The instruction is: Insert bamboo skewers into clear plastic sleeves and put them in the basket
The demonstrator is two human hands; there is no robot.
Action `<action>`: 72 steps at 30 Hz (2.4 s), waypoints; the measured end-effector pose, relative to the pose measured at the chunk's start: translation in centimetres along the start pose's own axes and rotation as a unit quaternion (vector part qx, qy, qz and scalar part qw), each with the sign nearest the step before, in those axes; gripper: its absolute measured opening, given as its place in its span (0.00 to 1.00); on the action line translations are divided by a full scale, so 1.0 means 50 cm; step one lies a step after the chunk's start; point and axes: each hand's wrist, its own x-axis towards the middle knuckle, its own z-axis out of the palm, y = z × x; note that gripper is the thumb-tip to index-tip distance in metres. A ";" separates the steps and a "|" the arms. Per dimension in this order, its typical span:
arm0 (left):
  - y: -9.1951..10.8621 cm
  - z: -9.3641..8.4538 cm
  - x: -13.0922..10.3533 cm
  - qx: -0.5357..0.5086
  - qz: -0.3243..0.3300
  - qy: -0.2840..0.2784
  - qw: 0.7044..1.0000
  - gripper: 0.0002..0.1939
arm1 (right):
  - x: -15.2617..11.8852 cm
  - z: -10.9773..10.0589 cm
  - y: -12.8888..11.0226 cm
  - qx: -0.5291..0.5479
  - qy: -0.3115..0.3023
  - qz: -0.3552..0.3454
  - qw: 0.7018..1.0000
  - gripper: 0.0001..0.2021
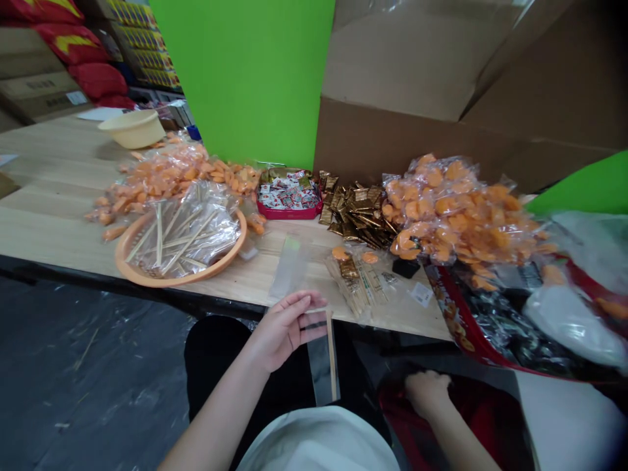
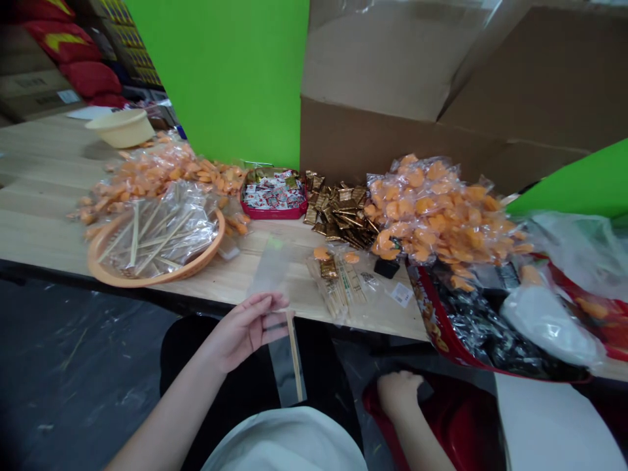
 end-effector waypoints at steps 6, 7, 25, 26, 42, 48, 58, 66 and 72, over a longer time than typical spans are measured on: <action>-0.021 0.018 0.015 0.032 -0.020 -0.011 0.999 0.09 | 0.051 0.006 -0.183 0.141 -0.038 -0.075 0.986 0.11; -0.025 0.021 0.016 0.038 -0.020 -0.012 0.999 0.10 | 0.066 0.009 -0.220 0.221 -0.069 -0.062 0.971 0.12; -0.035 0.011 0.012 0.097 0.009 0.003 0.995 0.17 | 0.098 0.036 -0.279 0.162 0.037 -0.288 0.943 0.16; -0.034 0.011 0.012 0.102 0.005 -0.004 0.995 0.18 | 0.097 0.037 -0.277 0.145 0.045 -0.294 0.943 0.17; -0.052 0.015 0.026 0.192 0.075 0.043 0.978 0.26 | 0.108 0.034 -0.259 0.352 -0.106 0.020 0.930 0.15; -0.069 -0.008 0.022 0.211 0.118 0.027 0.970 0.30 | 0.118 0.058 -0.288 0.324 -0.083 0.088 0.938 0.15; 0.036 -0.101 -0.041 0.486 0.141 0.179 0.844 0.16 | 0.152 0.053 -0.161 0.179 0.008 0.124 0.976 0.17; 0.351 -0.212 -0.033 0.755 0.388 0.397 0.349 0.24 | 0.251 0.042 -0.015 0.006 0.071 0.180 0.981 0.03; 0.071 -0.228 0.126 0.835 0.315 0.118 0.436 0.17 | 0.278 0.081 -0.002 0.014 0.007 0.214 0.977 0.06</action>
